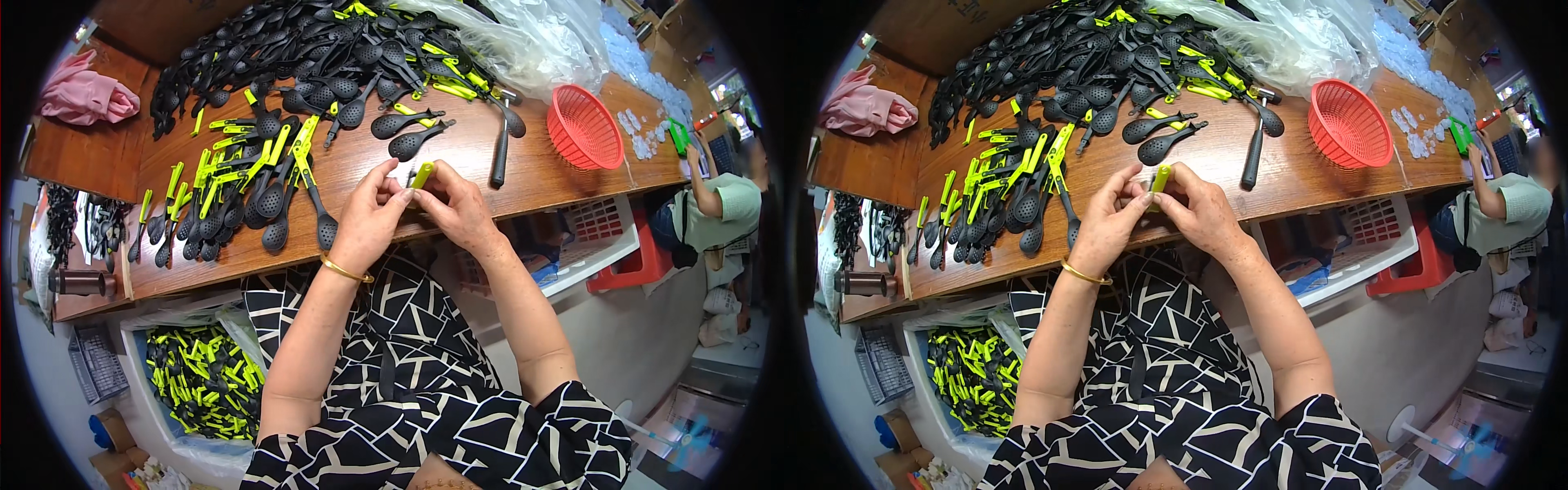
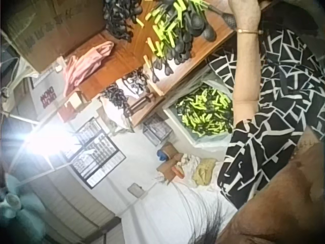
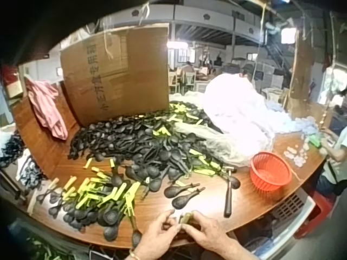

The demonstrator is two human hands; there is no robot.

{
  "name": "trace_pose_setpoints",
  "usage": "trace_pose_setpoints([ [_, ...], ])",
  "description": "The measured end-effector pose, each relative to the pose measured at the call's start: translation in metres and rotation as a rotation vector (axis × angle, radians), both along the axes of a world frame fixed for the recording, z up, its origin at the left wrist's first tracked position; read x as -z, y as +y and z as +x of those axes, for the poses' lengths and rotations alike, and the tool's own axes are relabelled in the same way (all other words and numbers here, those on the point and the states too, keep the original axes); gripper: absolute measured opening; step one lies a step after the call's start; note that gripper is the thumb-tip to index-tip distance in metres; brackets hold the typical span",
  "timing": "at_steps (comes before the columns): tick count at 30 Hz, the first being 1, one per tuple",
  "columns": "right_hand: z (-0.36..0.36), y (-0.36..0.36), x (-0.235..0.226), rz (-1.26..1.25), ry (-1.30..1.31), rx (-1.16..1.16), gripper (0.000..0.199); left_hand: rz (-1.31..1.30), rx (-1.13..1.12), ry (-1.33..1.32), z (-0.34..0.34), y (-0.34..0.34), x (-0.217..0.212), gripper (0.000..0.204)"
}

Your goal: The person assembles black plastic spoons with neon yellow handles by hand. They pick up a spoon head and a handle from piles on a wooden table, insert the handle into the head, and place the finished spoon on the table. The process is repeated continuously throughout the video.

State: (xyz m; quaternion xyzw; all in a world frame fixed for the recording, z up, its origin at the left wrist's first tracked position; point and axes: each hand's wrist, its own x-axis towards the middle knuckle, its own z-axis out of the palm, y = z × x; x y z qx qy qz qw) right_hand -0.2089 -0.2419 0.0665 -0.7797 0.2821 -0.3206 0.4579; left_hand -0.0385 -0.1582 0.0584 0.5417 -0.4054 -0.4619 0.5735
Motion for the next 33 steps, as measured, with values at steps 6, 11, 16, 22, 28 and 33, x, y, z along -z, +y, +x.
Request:
trace_pose_setpoints([
  [6, 0.005, 0.008, -0.006, 0.287, -0.328, -0.104, 0.011, -0.037, -0.024, 0.110, -0.012, 0.022, -0.014, 0.041],
  [11, 0.006, 0.006, -0.007, 0.390, -0.497, 0.008, 0.010, -0.072, -0.059, 0.080, -0.013, 0.033, -0.014, 0.031],
  [16, 0.008, -0.004, -0.040, 0.463, -0.534, -0.170, 0.017, -0.092, -0.004, 0.076, -0.017, 0.040, -0.026, 0.026],
  [22, 0.010, -0.007, -0.041, 0.548, -0.300, -0.213, 0.018, -0.104, 0.064, 0.189, -0.021, 0.040, -0.035, 0.026],
  [28, 0.009, -0.003, -0.045, 0.651, -0.282, -0.203, 0.023, -0.091, 0.030, 0.282, -0.021, 0.042, -0.019, 0.024],
  [33, 0.002, -0.010, -0.044, 0.638, -0.247, -0.195, 0.034, -0.086, 0.024, 0.297, -0.022, 0.041, -0.024, 0.022],
])
